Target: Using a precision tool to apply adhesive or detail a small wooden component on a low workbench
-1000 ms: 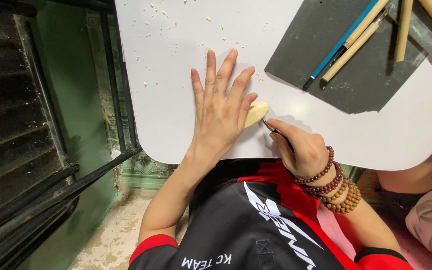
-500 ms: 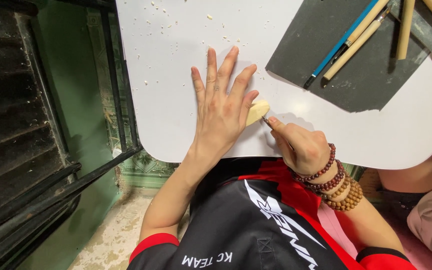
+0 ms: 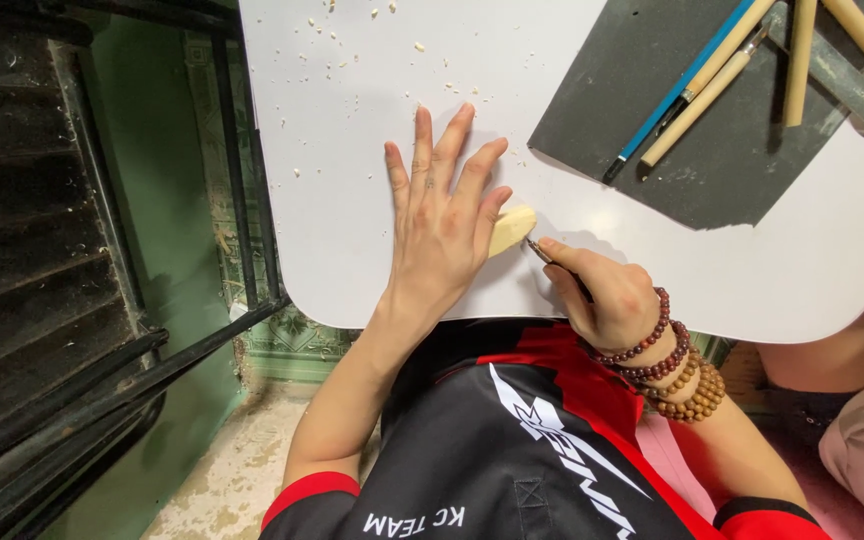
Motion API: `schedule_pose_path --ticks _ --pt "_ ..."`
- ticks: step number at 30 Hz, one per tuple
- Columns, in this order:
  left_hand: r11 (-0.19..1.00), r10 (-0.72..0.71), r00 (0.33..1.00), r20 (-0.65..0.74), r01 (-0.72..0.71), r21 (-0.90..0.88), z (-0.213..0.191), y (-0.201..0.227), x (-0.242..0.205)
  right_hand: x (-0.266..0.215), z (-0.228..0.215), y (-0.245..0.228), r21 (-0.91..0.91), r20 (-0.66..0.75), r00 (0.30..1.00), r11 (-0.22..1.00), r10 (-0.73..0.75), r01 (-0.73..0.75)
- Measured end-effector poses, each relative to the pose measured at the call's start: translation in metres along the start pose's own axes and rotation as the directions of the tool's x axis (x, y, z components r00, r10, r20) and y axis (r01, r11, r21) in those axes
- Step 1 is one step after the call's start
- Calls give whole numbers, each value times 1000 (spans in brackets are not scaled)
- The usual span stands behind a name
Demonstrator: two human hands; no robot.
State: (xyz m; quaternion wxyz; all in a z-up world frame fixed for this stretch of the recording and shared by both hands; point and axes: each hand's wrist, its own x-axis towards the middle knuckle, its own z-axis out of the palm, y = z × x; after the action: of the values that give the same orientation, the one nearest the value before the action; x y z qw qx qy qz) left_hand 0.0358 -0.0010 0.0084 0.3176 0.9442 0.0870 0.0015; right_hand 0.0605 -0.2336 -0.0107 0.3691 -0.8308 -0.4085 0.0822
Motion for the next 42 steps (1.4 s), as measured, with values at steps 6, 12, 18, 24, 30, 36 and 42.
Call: schedule_pose_path --ticks 6,12,18,24,30,36,42 --pt "1000 1 1000 -10 -1 14 1 0 0 2 -1 4 67 50 996 995 -78 75" --pt "1000 -5 1000 -7 5 -22 -1 0 0 6 -7 -6 95 47 999 995 -19 14" --pt "988 56 962 -268 -92 -123 5 -5 -14 5 -5 -4 162 -76 981 973 176 -162" --pt "968 235 964 -122 -221 117 -3 -5 -45 6 -13 -1 318 -73 964 922 254 -219" --pt "1000 15 988 -154 -11 27 -16 14 -48 16 -26 -9 380 -36 965 896 261 -229" --pt "985 -158 977 -142 165 41 -38 23 -55 26 -44 -12 215 -24 985 964 168 -159" --pt "993 -121 986 -119 119 -24 -41 26 -66 32 -37 -4 -77 -28 999 997 23 -25"
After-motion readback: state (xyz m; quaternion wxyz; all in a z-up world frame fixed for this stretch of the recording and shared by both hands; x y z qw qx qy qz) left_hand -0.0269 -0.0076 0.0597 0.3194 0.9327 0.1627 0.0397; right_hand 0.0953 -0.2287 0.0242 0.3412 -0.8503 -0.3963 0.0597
